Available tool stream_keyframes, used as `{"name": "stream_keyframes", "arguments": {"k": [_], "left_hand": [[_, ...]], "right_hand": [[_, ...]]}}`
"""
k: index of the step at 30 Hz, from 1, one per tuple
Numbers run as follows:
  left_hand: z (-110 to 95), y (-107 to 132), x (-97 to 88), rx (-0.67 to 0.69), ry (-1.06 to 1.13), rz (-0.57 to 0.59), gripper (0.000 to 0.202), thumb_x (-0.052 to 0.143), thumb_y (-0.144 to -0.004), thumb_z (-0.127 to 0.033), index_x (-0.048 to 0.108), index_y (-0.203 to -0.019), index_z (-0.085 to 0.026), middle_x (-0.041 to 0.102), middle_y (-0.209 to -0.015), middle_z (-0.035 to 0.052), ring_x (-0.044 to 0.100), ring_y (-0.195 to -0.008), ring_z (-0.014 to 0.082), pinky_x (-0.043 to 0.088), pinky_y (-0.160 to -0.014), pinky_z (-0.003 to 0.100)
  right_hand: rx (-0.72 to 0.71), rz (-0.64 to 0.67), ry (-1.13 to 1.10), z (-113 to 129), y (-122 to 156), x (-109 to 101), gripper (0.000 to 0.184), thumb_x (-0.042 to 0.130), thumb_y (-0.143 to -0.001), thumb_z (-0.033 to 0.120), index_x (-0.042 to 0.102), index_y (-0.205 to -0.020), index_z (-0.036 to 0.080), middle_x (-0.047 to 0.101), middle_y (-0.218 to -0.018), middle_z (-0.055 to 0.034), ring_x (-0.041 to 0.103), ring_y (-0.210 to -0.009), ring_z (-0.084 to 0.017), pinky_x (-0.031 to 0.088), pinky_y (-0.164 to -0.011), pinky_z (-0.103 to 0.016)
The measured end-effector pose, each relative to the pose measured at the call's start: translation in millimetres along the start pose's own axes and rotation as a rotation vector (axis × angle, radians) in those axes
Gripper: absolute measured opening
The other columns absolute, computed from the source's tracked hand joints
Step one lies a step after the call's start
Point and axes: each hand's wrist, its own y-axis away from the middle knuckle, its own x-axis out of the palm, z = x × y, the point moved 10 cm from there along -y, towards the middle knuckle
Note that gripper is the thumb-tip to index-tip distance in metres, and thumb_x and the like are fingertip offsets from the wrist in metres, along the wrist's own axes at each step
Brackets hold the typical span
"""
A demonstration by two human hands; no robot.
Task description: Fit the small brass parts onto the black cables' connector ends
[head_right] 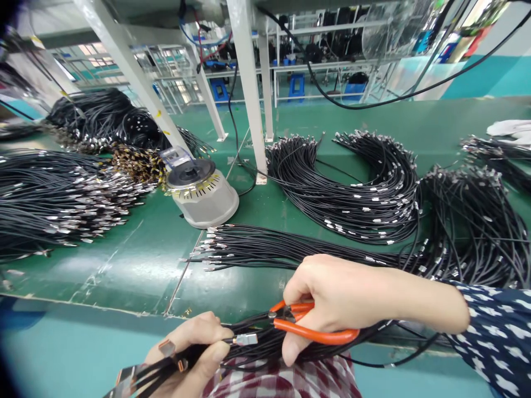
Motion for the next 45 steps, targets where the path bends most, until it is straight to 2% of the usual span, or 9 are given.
{"name": "stream_keyframes", "arguments": {"k": [8,14,24,27,30,32,36,41,45], "left_hand": [[39,-4,49.3,-0.562,0.84,0.146,0.035,0.084,-0.061,-0.043,0.065,-0.06,-0.014,0.055,-0.05,-0.0016,0.038,-0.043,0.0061,0.026,-0.043,0.02],[35,-4,71.3,-0.644,1.137,0.347,0.023,0.085,-0.059,-0.024,0.066,-0.059,-0.011,0.066,-0.055,0.0049,0.031,-0.034,0.0014,0.016,-0.036,0.02],[32,-8,74.8,-0.69,1.2,0.405,0.024,0.085,-0.058,-0.021,0.064,-0.056,-0.01,0.065,-0.053,0.0059,0.031,-0.032,0.0012,0.013,-0.035,0.02],[34,-10,72.1,-0.685,1.249,0.339,0.024,0.084,-0.06,-0.02,0.063,-0.059,-0.009,0.06,-0.05,0.0034,0.028,-0.033,0.0008,0.013,-0.036,0.019],[46,-19,60.1,-0.66,1.309,0.154,0.02,0.078,-0.073,-0.024,0.065,-0.067,-0.01,0.046,-0.045,-0.0057,0.028,-0.036,0.002,0.02,-0.039,0.017],[59,-24,50.3,-0.654,1.343,0.002,0.019,0.069,-0.083,-0.028,0.067,-0.075,-0.01,0.044,-0.05,-0.006,0.034,-0.04,0.0034,0.03,-0.043,0.018],[77,-28,41.1,-0.701,1.382,-0.181,0.029,0.056,-0.092,-0.033,0.067,-0.083,-0.008,0.052,-0.063,-0.0007,0.047,-0.051,0.0064,0.042,-0.056,0.02],[81,-22,36.2,-0.829,1.359,-0.316,0.033,0.053,-0.092,-0.035,0.068,-0.09,-0.005,0.061,-0.073,0.0075,0.058,-0.061,0.0145,0.052,-0.065,0.03],[73,-27,31.7,-0.809,1.358,-0.333,0.036,0.05,-0.093,-0.034,0.07,-0.089,-0.004,0.066,-0.077,0.0115,0.063,-0.066,0.0191,0.054,-0.065,0.032]], "right_hand": [[-0.048,-0.21,-0.217,1,-15,-27,0.038,0.056,-0.086,0.052,0.055,-0.07,0.017,0.052,-0.066,0.0016,0.042,-0.058,-0.011,0.033,-0.053,-0.023],[-0.198,-0.419,-0.359,36,-47,-58,0.029,0.073,-0.075,0.041,0.056,-0.068,0.019,0.058,-0.067,0.0006,0.05,-0.06,-0.013,0.042,-0.057,-0.024],[-0.374,-0.271,-0.593,104,-81,-33,0.029,0.076,-0.069,0.037,0.057,-0.077,0.017,0.069,-0.089,-0.0066,0.064,-0.076,-0.018,0.053,-0.073,-0.034],[-0.377,-0.33,-0.473,92,-80,-46,0.03,0.069,-0.075,0.044,0.057,-0.079,0.017,0.068,-0.086,-0.0058,0.063,-0.074,-0.018,0.052,-0.069,-0.031],[-0.32,-0.606,0.008,63,-73,-87,0.025,0.061,-0.082,0.042,0.061,-0.09,0.018,0.068,-0.082,-0.0034,0.062,-0.072,-0.018,0.048,-0.066,-0.028],[-0.059,-0.736,0.463,27,-75,-111,0.02,0.059,-0.084,0.038,0.064,-0.087,0.02,0.069,-0.081,-0.0033,0.062,-0.07,-0.018,0.045,-0.064,-0.028],[0.137,-0.762,0.574,-23,-80,-132,0.013,0.06,-0.08,0.025,0.069,-0.08,0.015,0.071,-0.08,-0.0109,0.066,-0.07,-0.026,0.042,-0.059,-0.031],[0.028,-0.787,0.554,11,-71,-104,0.021,0.055,-0.089,0.028,0.07,-0.102,0.02,0.072,-0.107,-0.0068,0.066,-0.095,-0.023,0.045,-0.076,-0.03],[-0.205,-0.438,0.26,59,-73,-29,0.03,0.067,-0.08,0.047,0.064,-0.066,0.021,0.067,-0.065,0.003,0.059,-0.06,-0.012,0.038,-0.054,-0.022]]}}
